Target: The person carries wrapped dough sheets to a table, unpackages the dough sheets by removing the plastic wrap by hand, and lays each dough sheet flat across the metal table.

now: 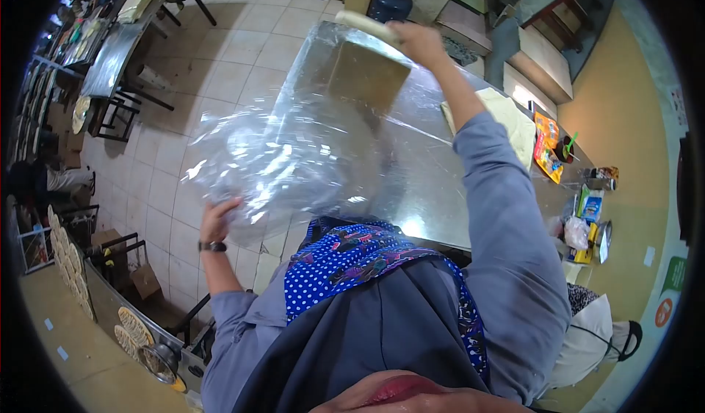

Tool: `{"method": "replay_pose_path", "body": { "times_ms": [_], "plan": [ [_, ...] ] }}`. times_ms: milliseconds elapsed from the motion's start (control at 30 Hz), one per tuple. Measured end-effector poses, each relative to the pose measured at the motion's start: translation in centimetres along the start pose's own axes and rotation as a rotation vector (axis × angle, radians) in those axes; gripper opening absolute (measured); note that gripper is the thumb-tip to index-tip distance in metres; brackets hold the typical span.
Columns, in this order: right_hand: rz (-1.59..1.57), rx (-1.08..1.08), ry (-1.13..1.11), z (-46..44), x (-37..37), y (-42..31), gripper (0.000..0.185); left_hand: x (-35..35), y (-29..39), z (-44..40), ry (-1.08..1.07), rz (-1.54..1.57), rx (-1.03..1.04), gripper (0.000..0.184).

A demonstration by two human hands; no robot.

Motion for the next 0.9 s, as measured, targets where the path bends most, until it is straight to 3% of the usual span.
{"method": "replay_pose_path", "body": {
  "times_ms": [33,133,167,233,333,400,467,500,567,633,667,733,767,900],
  "plan": [
    [0.132,-0.024,-0.123,0.9,2.3,-2.2,0.038,-1.9,1.1,1.8,0.097,0.020,0.065,0.036],
    [-0.003,0.006,-0.329,7.1,8.7,-8.5,0.048,-7.8,1.5,5.9,0.317,-0.014,0.169,0.029],
    [-0.080,0.078,-0.414,9.0,9.5,-10.5,0.059,-9.2,1.2,6.8,0.322,-0.017,0.166,0.029],
    [-0.070,0.118,-0.355,11.8,10.8,-12.1,0.062,-12.1,0.1,8.0,0.498,0.048,0.159,0.036],
    [-0.261,0.416,-0.097,13.9,9.9,-10.7,0.060,-16.9,-2.9,8.6,0.638,0.073,0.095,0.040],
    [-0.040,0.539,0.187,17.8,8.7,-5.7,0.058,-17.7,-4.2,9.1,0.798,0.082,0.016,0.044],
    [0.164,0.926,0.316,23.4,6.5,-0.2,0.063,-18.8,-6.0,9.1,0.929,0.134,0.048,0.055],
    [0.186,1.089,0.508,26.8,5.4,2.3,0.071,-20.4,-7.4,9.1,0.984,0.118,0.020,0.052],
    [0.390,1.669,0.649,33.2,3.7,5.9,0.070,-21.7,-9.2,8.2,1.025,0.095,-0.006,0.048],
    [-0.016,2.234,0.626,36.8,0.8,6.5,0.077,-21.4,-10.1,7.5,1.200,0.050,-0.075,0.044],
    [-0.013,2.244,0.630,38.9,0.9,8.2,0.077,-21.0,-11.1,6.8,1.193,0.042,-0.072,0.044],
    [-0.642,2.221,1.223,41.7,3.0,10.2,0.078,-22.0,-12.4,5.3,1.211,-0.093,-0.100,0.037],
    [-0.641,2.229,1.222,42.5,2.9,10.2,0.078,-21.9,-12.2,4.8,1.211,-0.101,-0.098,0.037],
    [-1.341,1.926,1.023,44.5,2.8,10.0,0.057,-20.9,-12.4,2.0,1.158,-0.167,-0.115,0.033]
  ]
}}
Point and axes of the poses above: each hand's wrist, its own z-axis away from the middle knuckle, its own x-axis out of the palm, y = z × x, the point moved 1 cm from there along -z, towards the middle knuckle, and after that the axes turned 2 degrees about -x, right-handed, at the moved point
